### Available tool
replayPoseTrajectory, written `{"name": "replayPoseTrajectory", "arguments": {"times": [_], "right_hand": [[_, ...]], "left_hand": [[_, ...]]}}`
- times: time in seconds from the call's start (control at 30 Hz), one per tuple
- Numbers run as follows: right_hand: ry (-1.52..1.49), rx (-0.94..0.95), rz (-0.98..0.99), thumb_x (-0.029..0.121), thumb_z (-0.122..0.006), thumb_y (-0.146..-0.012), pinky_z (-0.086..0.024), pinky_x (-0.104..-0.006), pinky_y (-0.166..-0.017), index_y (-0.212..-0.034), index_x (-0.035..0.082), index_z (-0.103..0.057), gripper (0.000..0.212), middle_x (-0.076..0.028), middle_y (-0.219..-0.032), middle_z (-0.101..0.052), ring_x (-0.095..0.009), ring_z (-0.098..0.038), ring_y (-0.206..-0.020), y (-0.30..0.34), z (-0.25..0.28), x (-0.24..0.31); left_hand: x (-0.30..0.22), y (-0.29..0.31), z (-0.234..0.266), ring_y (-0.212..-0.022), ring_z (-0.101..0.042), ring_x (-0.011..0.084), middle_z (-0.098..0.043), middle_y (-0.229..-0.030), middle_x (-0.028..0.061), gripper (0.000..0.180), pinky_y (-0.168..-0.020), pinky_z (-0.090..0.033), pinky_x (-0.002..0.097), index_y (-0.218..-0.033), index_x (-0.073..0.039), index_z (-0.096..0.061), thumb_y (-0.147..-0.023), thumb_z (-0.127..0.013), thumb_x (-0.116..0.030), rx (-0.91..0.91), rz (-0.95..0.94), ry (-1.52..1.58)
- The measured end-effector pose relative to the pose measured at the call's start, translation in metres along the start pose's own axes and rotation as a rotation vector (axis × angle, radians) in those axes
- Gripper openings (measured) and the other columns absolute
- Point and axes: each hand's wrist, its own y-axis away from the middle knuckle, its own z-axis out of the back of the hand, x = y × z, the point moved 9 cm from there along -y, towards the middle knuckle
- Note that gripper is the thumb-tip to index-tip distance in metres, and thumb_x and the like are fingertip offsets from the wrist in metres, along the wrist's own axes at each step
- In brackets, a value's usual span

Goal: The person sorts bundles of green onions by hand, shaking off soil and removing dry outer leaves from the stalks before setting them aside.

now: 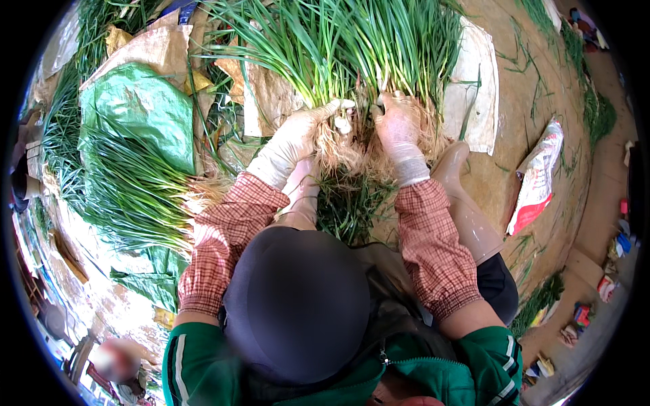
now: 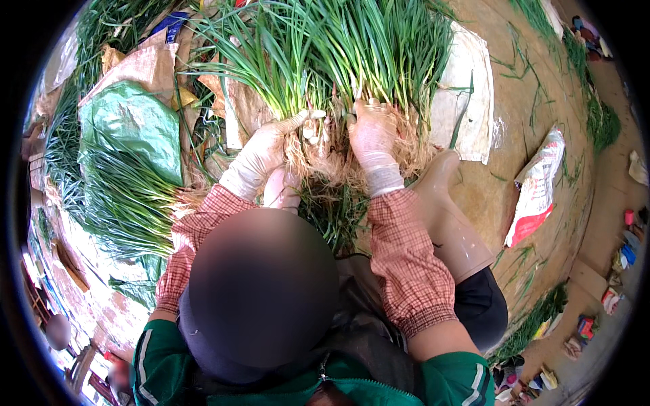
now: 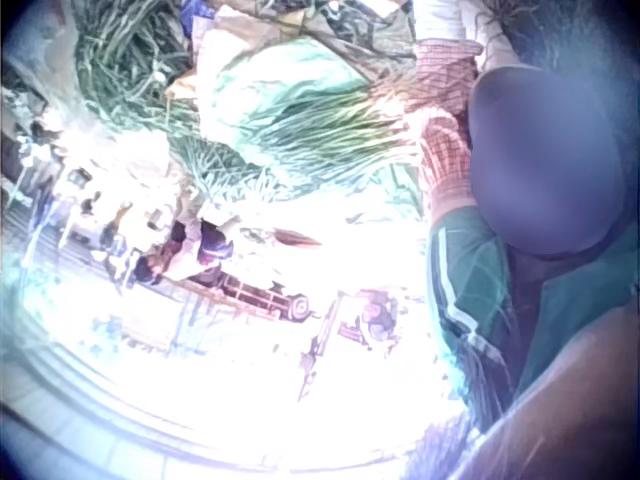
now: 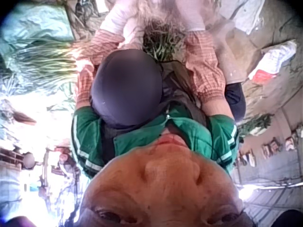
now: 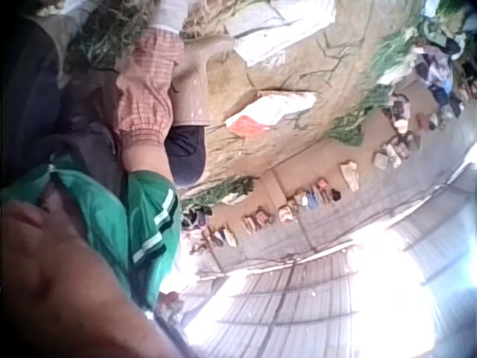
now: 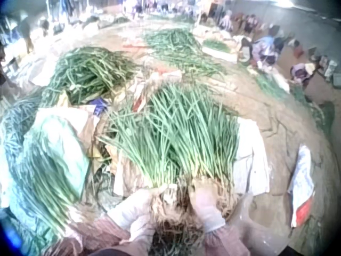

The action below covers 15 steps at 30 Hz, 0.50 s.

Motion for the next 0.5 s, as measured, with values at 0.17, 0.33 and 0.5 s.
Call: {"name": "replayPoseTrajectory", "arguments": {"times": [0.17,0.33,0.5], "right_hand": [[-0.463,-0.238,0.06,0.024,-0.061,-0.089,-0.05,-0.0403,-0.068,-0.095,0.014,-0.063,0.013,-0.005,-0.089,-0.066,-0.023,-0.063,-0.082,0.032,0.02,-0.008],[-0.748,-0.238,0.113,0.025,-0.059,-0.091,-0.048,-0.0309,-0.066,-0.094,0.008,-0.066,0.019,-0.006,-0.084,-0.065,-0.017,-0.059,-0.071,0.033,0.033,0.024],[-0.267,-0.056,-0.203,0.028,-0.055,-0.094,-0.051,-0.0359,-0.077,-0.104,0.005,-0.061,0.026,-0.009,-0.094,-0.064,-0.019,-0.062,-0.083,-0.039,0.024,-0.025]], "left_hand": [[0.01,0.003,-0.005,-0.1,-0.063,0.0274,-0.062,-0.113,0.0172,0.041,-0.087,-0.053,0.0413,-0.127,0.003,-0.05,-0.096,-0.051,-0.023,0.097,-0.007,0.083],[-0.005,0.012,-0.003,-0.108,-0.06,0.0293,-0.061,-0.115,0.0191,0.032,-0.095,-0.049,0.0439,-0.12,0.004,-0.054,-0.095,-0.053,-0.017,0.059,-0.117,-0.02],[-0.017,0.012,-0.021,-0.109,-0.059,0.0301,-0.059,-0.118,0.0224,0.032,-0.097,-0.048,0.0443,-0.123,0.005,-0.052,-0.094,-0.05,-0.009,0.155,-0.122,0.146]]}}
